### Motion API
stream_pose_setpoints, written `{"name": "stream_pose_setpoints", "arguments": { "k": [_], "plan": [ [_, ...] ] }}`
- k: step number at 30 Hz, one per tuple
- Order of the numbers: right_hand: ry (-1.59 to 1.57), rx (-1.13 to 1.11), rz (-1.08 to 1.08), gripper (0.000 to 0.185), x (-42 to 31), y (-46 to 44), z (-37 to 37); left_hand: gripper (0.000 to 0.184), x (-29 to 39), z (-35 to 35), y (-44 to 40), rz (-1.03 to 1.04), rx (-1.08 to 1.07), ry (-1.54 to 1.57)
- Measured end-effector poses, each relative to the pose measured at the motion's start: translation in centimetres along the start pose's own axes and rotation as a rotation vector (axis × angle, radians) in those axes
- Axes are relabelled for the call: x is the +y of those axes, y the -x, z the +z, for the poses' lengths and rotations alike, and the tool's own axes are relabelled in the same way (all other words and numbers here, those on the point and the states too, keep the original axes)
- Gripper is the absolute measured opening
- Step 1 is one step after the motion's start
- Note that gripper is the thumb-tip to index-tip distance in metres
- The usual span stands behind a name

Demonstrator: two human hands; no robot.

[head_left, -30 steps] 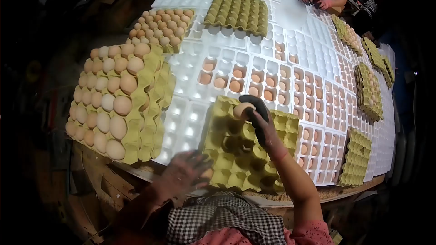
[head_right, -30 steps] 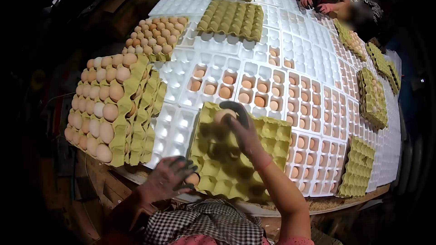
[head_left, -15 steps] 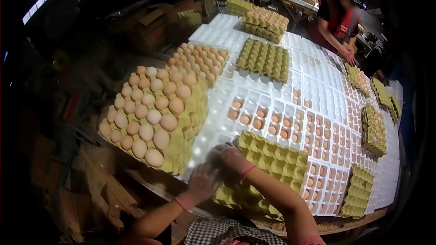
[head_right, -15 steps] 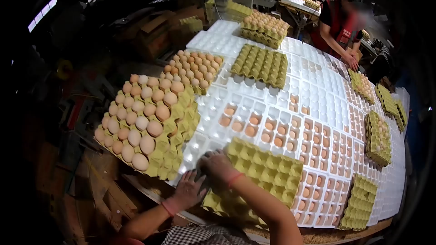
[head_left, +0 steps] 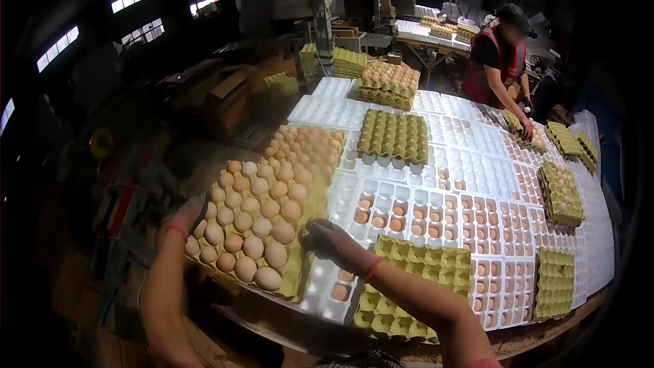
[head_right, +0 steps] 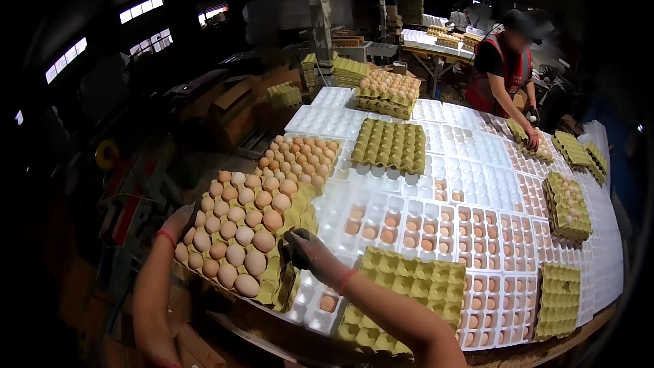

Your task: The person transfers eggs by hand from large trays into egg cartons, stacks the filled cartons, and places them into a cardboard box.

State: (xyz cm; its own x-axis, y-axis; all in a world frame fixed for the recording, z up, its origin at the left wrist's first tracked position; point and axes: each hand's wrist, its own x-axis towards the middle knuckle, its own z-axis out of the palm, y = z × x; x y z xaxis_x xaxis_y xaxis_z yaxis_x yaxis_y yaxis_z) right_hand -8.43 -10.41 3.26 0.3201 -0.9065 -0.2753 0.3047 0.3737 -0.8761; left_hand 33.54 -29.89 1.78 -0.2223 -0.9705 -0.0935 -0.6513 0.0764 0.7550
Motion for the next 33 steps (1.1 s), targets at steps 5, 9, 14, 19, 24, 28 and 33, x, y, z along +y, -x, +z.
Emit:
{"name": "stream_pose_setpoints", "arguments": {
  "k": [5,9,14,19,24,28,33],
  "plan": [
    [0.492,0.044,-0.598,0.029,3.3,-3.4,1.5,0.036,-2.5,-0.5,-1.8,0.581,0.040,-1.168],
    [0.834,0.033,-0.712,0.033,5.4,-6.4,0.5,0.022,-0.4,-1.1,-2.0,0.287,-0.042,-1.174],
    [0.826,0.082,-0.610,0.035,5.8,-6.4,0.2,0.042,4.9,-0.7,0.7,-0.157,-0.280,0.560],
    [0.239,0.235,-0.779,0.046,6.9,-4.2,1.3,0.048,2.3,-5.0,-3.1,0.126,-0.439,0.792],
    [0.098,0.257,-0.339,0.065,7.3,9.2,0.2,0.038,19.9,1.7,-1.1,0.278,-0.445,0.548],
    [0.170,0.694,-0.320,0.070,13.3,21.6,1.1,0.018,33.2,17.9,1.6,0.455,-0.456,0.159],
    [0.274,0.824,-0.209,0.051,18.0,29.1,1.2,0.030,36.4,37.2,3.4,0.542,-0.952,0.026]
  ]
}}
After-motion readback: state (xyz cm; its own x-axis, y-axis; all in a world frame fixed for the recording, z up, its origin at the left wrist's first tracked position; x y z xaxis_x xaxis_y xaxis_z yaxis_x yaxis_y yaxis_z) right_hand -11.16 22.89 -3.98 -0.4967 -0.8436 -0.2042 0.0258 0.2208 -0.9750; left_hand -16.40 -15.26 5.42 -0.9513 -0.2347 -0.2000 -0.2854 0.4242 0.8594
